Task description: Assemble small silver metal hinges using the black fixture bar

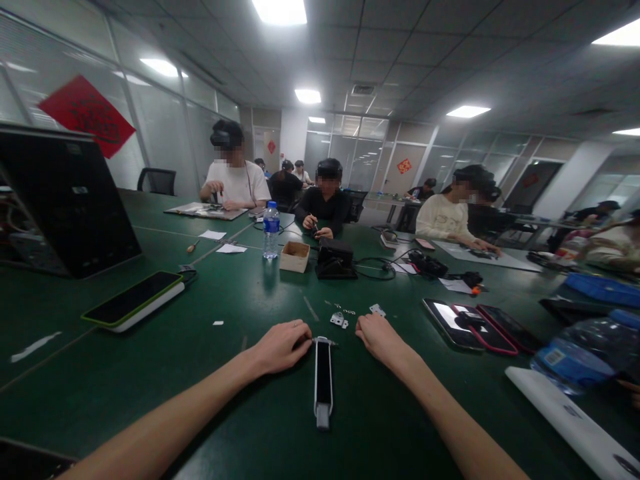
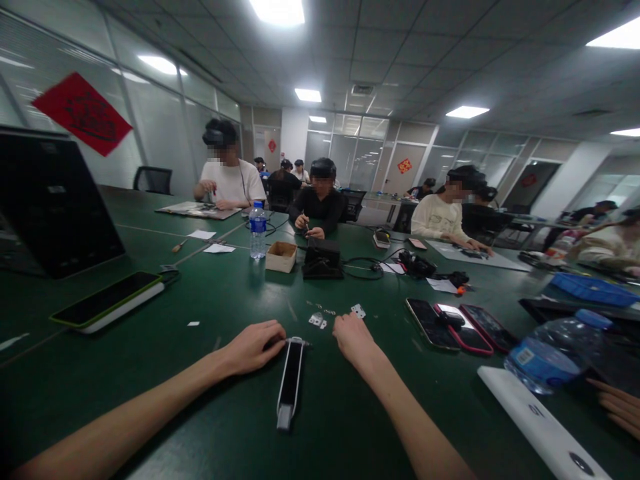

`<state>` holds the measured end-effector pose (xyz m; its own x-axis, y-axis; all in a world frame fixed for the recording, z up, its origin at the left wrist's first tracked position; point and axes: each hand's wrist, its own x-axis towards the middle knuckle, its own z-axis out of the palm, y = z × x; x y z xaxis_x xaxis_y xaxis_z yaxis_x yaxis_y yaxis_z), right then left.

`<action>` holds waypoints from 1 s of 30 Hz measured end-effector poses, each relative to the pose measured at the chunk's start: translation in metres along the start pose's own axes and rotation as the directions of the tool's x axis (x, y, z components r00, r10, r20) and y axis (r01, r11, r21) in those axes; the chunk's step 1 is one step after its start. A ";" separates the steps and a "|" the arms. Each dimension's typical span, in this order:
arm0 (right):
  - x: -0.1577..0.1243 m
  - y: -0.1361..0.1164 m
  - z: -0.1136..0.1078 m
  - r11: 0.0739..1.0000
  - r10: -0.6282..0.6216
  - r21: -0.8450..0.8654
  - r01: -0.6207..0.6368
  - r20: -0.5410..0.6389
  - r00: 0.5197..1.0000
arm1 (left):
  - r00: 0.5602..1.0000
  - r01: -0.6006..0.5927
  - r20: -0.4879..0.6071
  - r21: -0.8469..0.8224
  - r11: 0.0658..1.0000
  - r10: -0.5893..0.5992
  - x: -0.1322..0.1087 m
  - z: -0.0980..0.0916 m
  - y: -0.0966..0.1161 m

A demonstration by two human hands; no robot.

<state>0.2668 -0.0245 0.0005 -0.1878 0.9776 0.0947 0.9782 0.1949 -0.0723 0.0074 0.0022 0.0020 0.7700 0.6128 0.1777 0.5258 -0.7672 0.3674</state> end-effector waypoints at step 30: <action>-0.012 -0.061 0.024 0.884 -0.060 0.323 0.337 -0.637 0.769 | 1.000 -0.008 0.004 0.076 0.997 0.008 -0.004 -0.015 -0.005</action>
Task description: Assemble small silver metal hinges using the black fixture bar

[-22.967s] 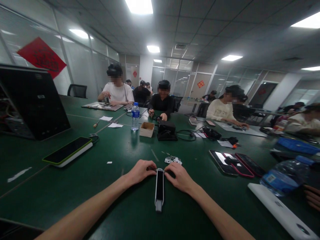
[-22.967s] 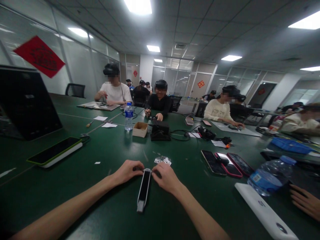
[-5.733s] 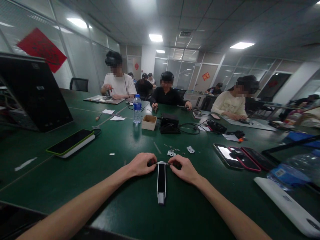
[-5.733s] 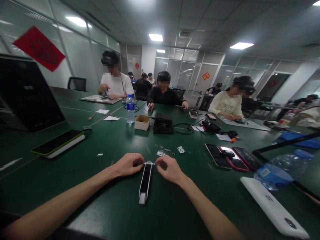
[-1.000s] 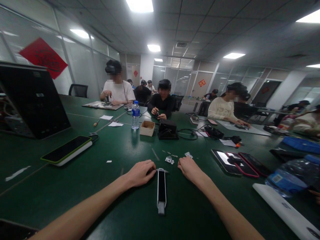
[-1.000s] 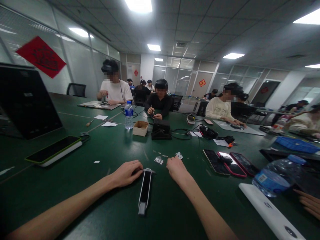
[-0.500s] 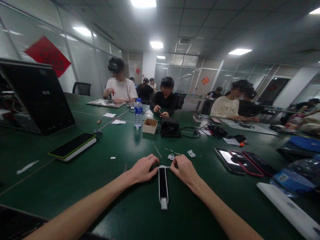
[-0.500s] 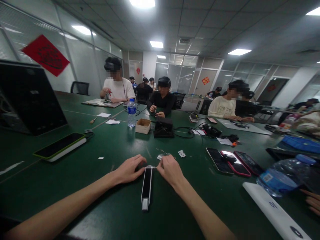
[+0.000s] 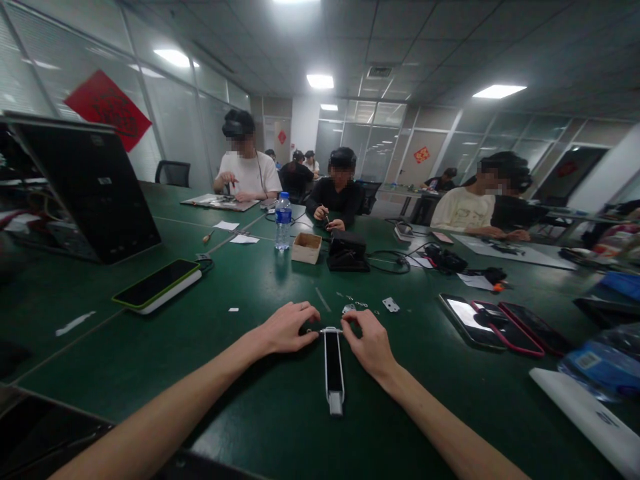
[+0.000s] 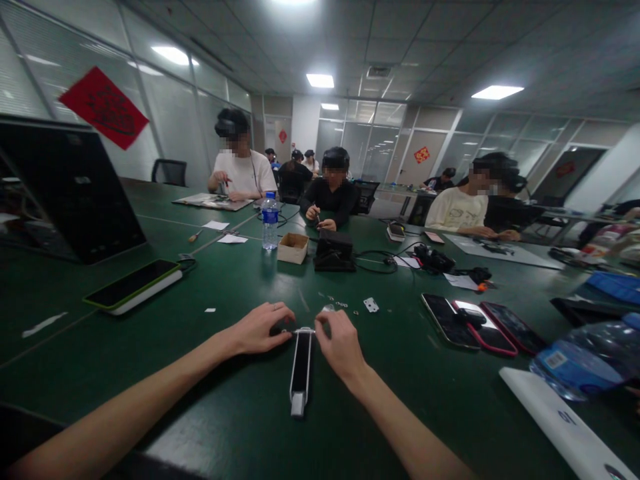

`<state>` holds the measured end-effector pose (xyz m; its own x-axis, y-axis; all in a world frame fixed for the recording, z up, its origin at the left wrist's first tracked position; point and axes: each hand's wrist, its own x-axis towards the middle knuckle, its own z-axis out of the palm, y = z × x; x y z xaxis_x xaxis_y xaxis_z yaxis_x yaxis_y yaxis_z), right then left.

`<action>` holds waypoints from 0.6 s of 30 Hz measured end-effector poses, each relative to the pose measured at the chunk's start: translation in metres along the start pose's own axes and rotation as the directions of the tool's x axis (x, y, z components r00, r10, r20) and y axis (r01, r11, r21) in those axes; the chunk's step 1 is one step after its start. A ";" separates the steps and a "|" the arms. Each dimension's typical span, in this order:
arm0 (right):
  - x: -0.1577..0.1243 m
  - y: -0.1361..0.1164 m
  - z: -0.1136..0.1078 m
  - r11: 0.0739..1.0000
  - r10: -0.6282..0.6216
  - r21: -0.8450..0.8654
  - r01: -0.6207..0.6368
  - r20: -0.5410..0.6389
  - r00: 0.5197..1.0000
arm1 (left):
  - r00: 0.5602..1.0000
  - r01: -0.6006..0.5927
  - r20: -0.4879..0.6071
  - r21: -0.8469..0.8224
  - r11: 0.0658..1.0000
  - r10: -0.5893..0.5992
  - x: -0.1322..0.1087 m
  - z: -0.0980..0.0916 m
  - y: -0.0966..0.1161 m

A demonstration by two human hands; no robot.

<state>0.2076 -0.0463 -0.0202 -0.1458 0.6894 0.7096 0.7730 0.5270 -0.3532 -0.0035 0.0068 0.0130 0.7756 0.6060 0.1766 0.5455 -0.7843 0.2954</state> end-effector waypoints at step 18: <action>0.000 0.000 -0.002 0.997 0.077 -0.003 -0.077 0.043 0.996 | 0.995 0.088 0.070 -0.185 0.979 -0.076 0.004 -0.002 -0.011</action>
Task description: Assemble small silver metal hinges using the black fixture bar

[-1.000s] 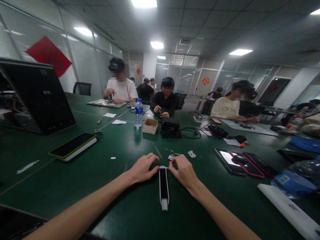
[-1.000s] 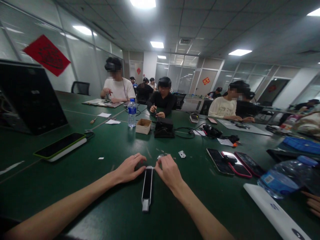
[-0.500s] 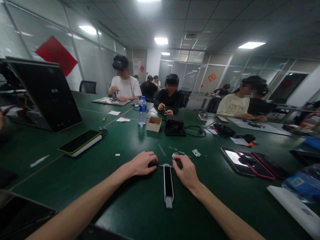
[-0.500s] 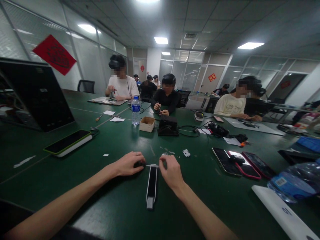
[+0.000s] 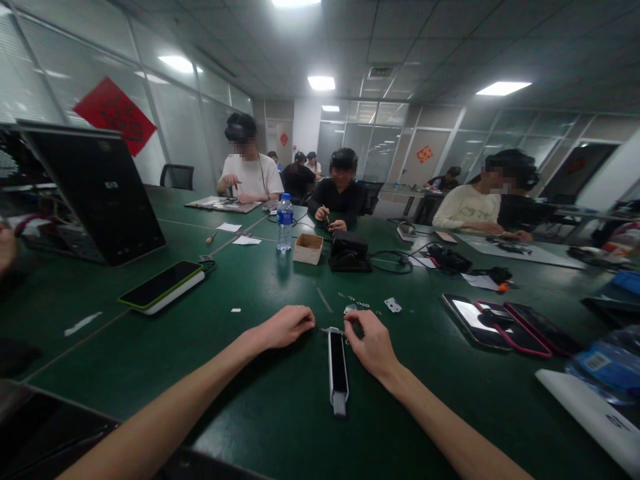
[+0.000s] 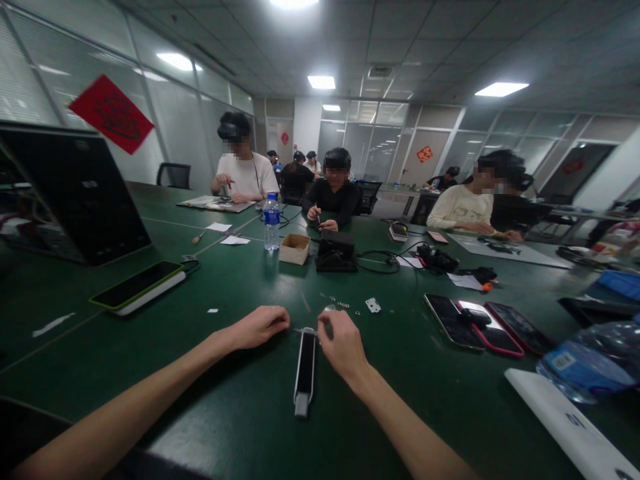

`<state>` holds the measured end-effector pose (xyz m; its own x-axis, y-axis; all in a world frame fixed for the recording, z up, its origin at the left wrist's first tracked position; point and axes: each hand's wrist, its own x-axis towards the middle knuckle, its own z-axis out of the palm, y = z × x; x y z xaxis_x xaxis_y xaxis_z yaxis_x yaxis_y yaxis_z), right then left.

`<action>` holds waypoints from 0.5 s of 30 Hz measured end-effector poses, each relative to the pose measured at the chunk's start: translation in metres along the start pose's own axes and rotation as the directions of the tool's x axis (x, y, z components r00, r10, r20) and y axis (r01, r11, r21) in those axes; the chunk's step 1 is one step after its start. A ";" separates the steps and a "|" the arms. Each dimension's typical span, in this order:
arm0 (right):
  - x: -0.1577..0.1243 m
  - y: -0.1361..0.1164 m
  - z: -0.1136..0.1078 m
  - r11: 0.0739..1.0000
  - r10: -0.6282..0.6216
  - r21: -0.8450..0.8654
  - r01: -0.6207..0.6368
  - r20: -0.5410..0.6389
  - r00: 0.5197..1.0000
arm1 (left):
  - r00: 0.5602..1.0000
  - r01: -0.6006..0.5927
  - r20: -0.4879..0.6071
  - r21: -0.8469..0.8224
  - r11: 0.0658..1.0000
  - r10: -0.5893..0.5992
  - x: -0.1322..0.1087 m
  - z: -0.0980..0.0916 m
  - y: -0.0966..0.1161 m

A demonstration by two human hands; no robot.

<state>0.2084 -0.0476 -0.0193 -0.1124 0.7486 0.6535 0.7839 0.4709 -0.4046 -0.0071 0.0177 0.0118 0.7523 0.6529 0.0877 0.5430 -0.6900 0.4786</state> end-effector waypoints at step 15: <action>0.004 0.015 -0.028 0.993 0.025 0.098 -0.068 0.387 0.922 | 0.995 0.048 -0.077 -0.097 0.994 -0.056 -0.002 0.006 0.006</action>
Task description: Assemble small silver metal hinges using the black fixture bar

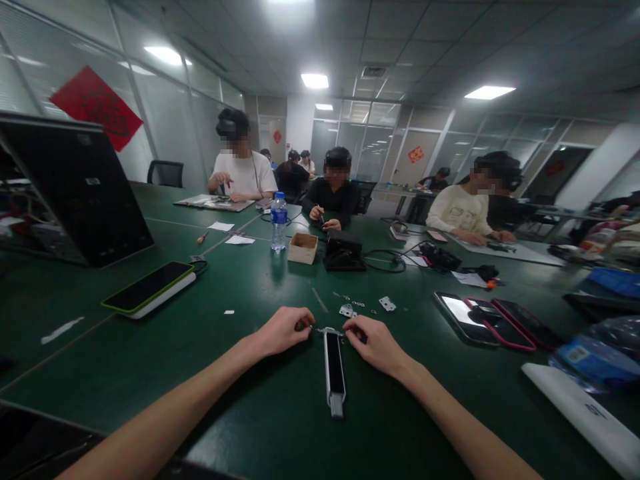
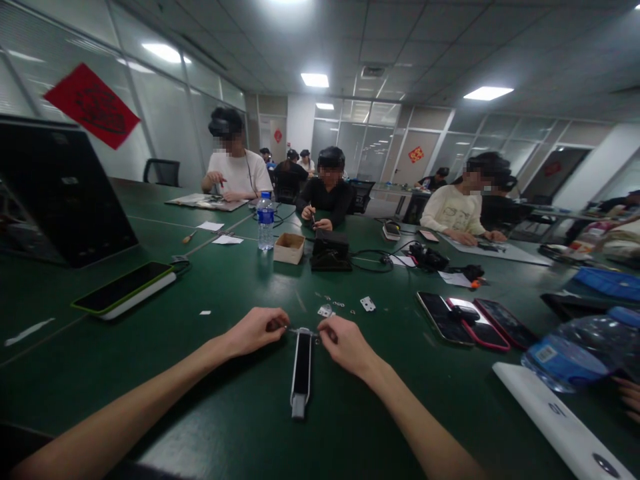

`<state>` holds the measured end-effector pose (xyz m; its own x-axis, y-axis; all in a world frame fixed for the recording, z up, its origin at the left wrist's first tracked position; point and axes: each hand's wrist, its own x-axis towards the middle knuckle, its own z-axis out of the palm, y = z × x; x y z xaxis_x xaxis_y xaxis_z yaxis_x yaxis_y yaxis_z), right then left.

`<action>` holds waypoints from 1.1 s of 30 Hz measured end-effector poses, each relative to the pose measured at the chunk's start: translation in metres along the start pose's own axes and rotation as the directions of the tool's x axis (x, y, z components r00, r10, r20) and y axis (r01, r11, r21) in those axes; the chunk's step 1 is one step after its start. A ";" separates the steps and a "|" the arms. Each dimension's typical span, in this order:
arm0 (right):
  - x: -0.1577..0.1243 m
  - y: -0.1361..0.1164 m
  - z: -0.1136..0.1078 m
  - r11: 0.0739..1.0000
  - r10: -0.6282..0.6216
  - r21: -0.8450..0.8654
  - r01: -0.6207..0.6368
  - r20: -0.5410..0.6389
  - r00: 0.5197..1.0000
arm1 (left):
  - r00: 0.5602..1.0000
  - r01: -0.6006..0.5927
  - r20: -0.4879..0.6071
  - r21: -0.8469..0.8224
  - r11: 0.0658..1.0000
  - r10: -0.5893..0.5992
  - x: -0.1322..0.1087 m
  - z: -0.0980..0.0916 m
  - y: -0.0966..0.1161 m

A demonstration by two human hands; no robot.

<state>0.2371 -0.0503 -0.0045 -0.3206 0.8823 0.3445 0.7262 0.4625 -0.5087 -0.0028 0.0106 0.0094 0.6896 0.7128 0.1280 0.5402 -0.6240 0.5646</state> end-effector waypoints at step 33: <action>0.000 0.009 0.000 0.994 -0.009 0.107 0.004 0.047 0.999 | 0.999 0.014 0.048 -0.073 0.997 -0.011 -0.004 -0.005 0.015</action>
<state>0.2433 -0.0463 -0.0093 -0.3558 0.8811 0.3115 0.6553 0.4729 -0.5891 0.0002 0.0003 0.0210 0.7065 0.7029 0.0823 0.5134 -0.5890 0.6241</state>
